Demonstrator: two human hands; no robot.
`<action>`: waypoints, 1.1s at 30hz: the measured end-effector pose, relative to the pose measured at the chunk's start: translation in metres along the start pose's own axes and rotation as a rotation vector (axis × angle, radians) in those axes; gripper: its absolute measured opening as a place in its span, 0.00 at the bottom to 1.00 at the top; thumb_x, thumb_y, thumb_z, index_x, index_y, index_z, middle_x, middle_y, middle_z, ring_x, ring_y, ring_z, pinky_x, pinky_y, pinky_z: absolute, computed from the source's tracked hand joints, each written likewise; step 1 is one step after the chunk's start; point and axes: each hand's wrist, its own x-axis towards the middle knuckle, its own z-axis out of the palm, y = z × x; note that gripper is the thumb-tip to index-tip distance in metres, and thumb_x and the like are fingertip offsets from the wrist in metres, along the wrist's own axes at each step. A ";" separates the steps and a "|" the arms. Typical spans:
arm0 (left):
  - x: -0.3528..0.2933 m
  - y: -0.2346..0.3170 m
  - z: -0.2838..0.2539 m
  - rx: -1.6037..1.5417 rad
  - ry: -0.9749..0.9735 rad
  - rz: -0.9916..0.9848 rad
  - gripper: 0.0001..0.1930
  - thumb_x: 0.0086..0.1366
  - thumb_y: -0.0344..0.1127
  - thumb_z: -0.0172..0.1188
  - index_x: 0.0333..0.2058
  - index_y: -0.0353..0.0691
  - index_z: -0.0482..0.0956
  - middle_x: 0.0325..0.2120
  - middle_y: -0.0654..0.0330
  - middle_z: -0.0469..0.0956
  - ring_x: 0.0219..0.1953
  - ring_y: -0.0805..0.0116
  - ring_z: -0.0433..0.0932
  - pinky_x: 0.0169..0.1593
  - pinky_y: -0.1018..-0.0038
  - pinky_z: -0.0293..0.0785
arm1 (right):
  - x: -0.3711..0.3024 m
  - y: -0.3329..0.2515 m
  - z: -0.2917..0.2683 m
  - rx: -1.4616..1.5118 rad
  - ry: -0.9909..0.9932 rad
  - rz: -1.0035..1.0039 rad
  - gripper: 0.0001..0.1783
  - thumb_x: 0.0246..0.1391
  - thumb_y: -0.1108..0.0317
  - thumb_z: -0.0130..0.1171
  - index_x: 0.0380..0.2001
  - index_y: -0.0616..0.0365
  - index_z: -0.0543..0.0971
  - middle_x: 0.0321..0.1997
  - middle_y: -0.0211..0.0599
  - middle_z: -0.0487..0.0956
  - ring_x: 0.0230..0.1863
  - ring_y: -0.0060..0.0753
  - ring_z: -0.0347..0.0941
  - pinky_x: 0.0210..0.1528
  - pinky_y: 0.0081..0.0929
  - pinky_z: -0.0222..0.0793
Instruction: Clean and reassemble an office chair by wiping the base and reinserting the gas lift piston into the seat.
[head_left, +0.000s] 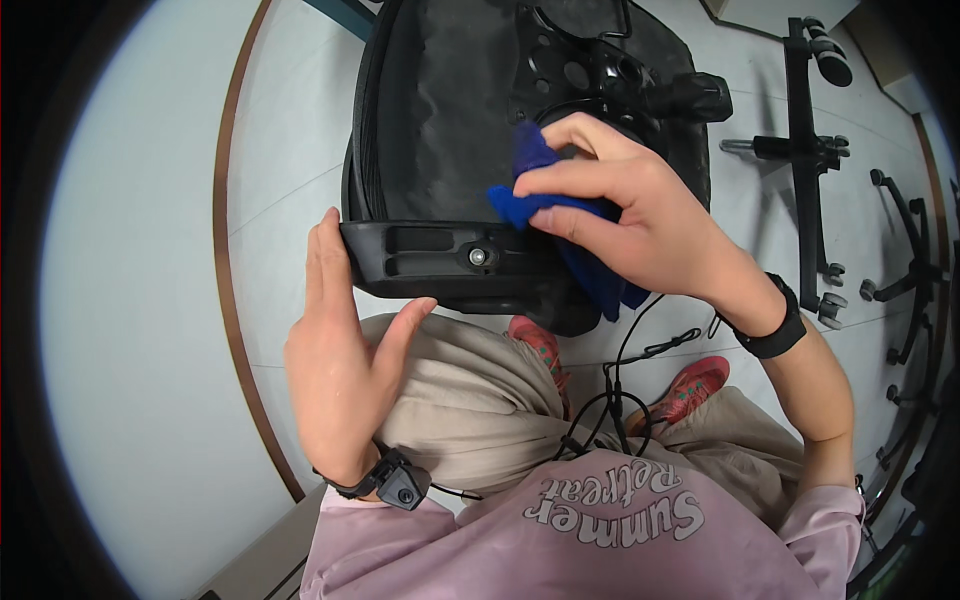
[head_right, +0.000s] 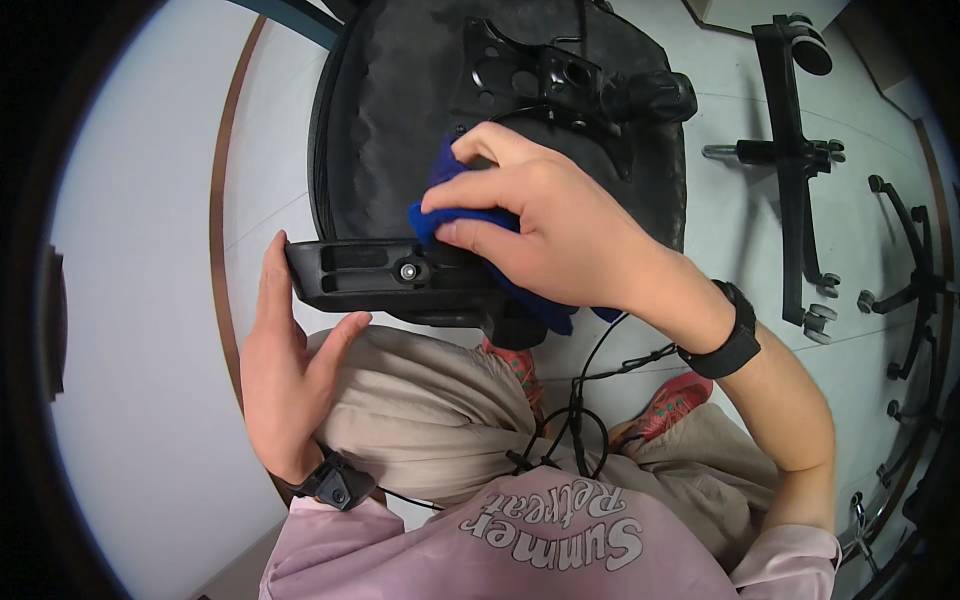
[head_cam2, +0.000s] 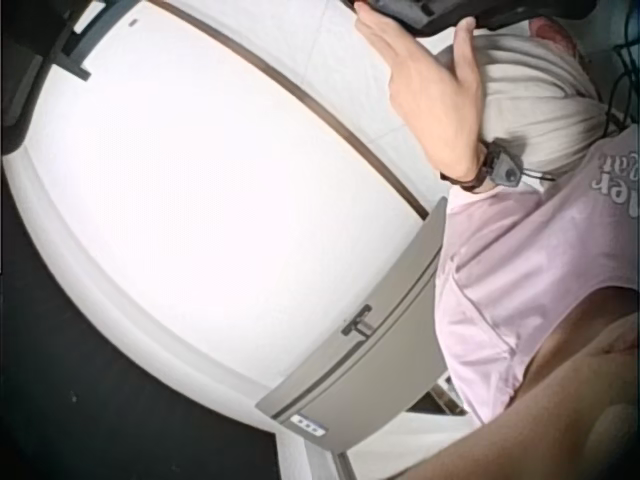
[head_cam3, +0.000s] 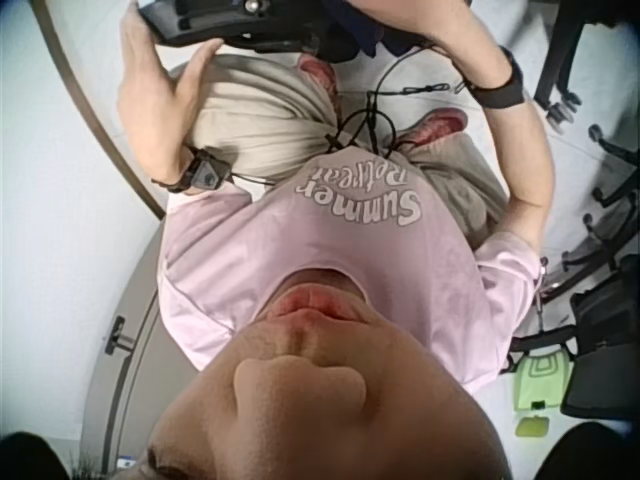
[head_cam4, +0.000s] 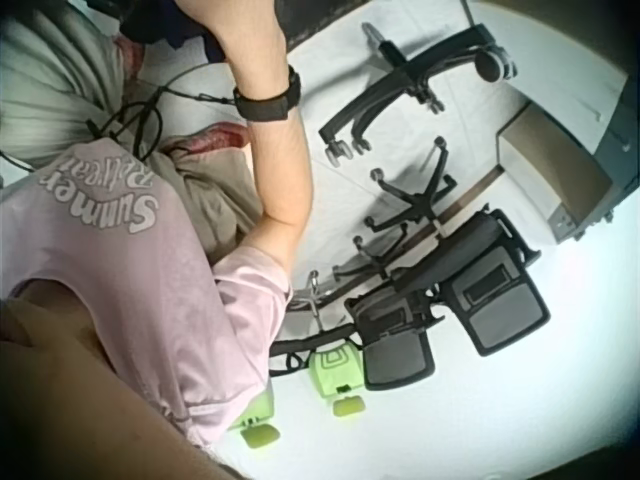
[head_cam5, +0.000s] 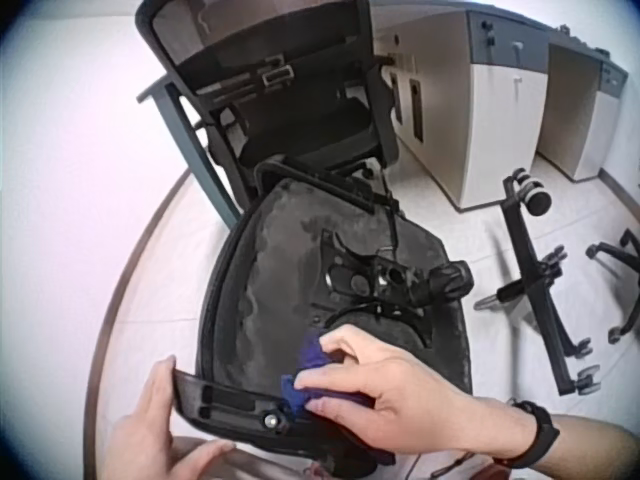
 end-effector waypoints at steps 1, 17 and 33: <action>0.000 0.000 0.000 -0.009 0.001 -0.002 0.49 0.57 0.44 0.75 0.71 0.34 0.58 0.67 0.41 0.67 0.43 0.39 0.82 0.40 0.60 0.79 | 0.002 0.003 0.002 0.117 0.036 -0.009 0.11 0.59 0.69 0.65 0.44 0.59 0.85 0.41 0.41 0.79 0.40 0.40 0.77 0.43 0.31 0.72; 0.001 -0.002 0.004 -0.060 0.044 0.015 0.52 0.53 0.38 0.78 0.73 0.38 0.58 0.50 0.54 0.79 0.22 0.68 0.62 0.27 0.73 0.65 | 0.037 -0.013 0.084 0.028 0.216 -0.119 0.13 0.51 0.68 0.72 0.38 0.56 0.80 0.39 0.34 0.76 0.31 0.40 0.79 0.33 0.34 0.75; 0.014 -0.011 0.006 -0.516 0.088 -0.243 0.26 0.67 0.38 0.68 0.61 0.38 0.74 0.15 0.67 0.69 0.19 0.84 0.64 0.25 0.80 0.54 | 0.046 -0.040 0.079 -0.237 0.012 -0.001 0.07 0.51 0.71 0.65 0.24 0.60 0.78 0.32 0.37 0.72 0.32 0.41 0.78 0.30 0.36 0.71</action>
